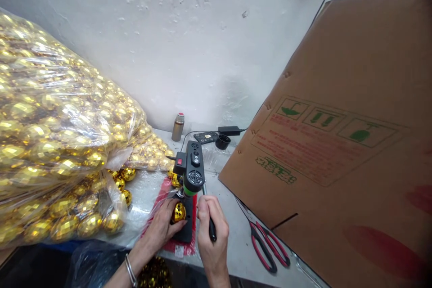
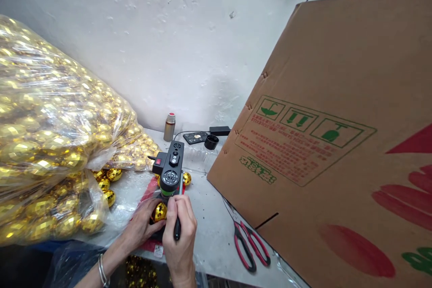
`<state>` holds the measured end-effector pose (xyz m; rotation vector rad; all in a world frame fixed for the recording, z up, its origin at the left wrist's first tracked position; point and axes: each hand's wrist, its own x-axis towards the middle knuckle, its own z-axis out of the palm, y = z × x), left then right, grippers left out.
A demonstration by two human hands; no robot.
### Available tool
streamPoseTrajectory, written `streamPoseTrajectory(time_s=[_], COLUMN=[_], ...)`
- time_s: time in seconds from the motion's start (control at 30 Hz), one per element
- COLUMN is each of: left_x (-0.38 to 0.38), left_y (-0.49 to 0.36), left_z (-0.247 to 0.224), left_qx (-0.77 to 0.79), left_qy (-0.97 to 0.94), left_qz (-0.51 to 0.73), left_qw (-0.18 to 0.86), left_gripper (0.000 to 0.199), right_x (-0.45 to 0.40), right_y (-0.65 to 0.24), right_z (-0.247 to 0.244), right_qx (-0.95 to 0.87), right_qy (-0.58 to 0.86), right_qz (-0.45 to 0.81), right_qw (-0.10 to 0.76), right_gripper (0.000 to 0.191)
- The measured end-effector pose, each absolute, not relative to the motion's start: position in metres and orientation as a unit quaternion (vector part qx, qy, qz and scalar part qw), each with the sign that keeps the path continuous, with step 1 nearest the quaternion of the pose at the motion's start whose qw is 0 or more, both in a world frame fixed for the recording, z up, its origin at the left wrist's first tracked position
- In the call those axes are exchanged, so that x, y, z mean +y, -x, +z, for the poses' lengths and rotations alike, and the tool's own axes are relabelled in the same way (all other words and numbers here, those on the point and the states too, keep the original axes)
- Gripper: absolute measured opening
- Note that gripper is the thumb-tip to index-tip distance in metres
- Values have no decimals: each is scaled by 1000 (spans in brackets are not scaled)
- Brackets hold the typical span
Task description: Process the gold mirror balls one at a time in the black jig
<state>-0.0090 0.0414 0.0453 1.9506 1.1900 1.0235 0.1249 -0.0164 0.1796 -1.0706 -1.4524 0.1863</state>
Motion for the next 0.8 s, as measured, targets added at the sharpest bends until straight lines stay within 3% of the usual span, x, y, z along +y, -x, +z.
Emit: streamPoseTrajectory(time_s=[0.23,0.4,0.8], left_x=[44,50,52], left_y=[6,-3,-3], left_z=[34,38,32], left_qx=[459,484,491], left_qy=[-732,-737,-750], left_qz=[417,385,342], left_qw=[283,273,282], left_gripper=[48,40,47], right_x=[-17,-17,-17], right_y=[-126,-126,-127], right_z=[178,179,168], right_qx=[-629,-632,-639], right_qy=[462,455,448], right_qz=[76,76,52], right_qw=[620,623,623], right_gripper=[26,24,23])
